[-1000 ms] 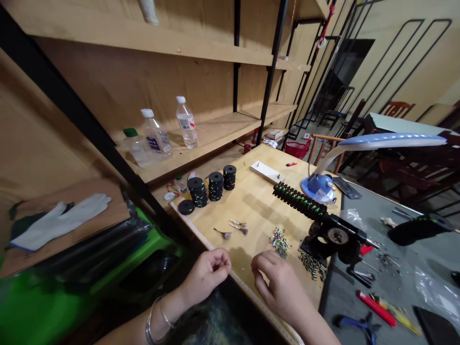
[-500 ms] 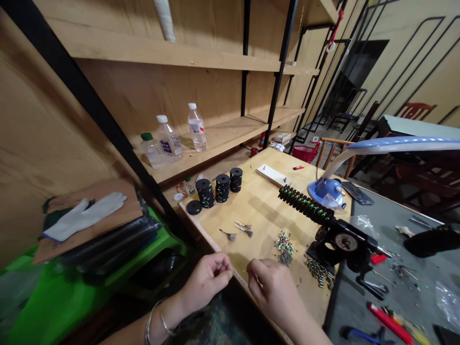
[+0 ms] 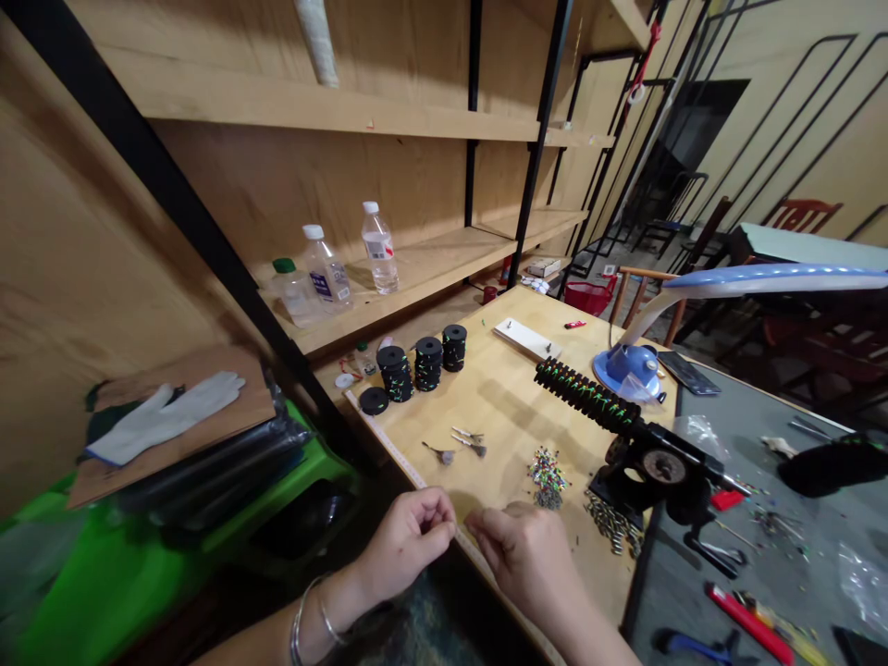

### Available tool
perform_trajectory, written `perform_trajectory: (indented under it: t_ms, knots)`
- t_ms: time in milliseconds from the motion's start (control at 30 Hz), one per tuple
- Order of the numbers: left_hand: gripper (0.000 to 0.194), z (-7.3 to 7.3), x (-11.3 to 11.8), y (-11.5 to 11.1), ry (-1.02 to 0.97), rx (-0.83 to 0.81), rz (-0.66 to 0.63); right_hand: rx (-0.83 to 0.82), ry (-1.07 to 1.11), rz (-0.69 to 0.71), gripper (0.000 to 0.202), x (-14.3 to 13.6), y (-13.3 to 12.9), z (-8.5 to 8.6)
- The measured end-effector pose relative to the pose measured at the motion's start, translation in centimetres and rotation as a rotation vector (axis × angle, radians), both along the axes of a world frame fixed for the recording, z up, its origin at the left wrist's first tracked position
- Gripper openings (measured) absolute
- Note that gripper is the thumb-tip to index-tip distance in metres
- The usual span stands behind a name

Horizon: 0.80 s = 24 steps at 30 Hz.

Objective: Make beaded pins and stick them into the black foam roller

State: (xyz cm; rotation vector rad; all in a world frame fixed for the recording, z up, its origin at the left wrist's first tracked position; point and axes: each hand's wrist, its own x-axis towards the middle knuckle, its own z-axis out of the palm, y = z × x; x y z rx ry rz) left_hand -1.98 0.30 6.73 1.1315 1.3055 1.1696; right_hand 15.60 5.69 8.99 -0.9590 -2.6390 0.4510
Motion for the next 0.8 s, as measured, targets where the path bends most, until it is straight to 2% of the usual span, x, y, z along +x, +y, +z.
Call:
perform_trajectory:
  t_ms: [233, 467, 800]
  knots:
    - [0.008, -0.1, 0.2, -0.1, -0.002, 0.009, -0.006, 0.014, 0.039, 0.025, 0.027, 0.3, 0.1, 0.1]
    - [0.011, -0.3, -0.5, 0.2, -0.039, 0.013, 0.025, -0.103, 0.072, -0.021, 0.012, 1.8, 0.9, 1.3]
    - [0.014, -0.6, -1.1, 0.7, -0.045, 0.010, 0.035, -0.099, 0.041, 0.028, 0.015, 2.8, 1.9, 2.1]
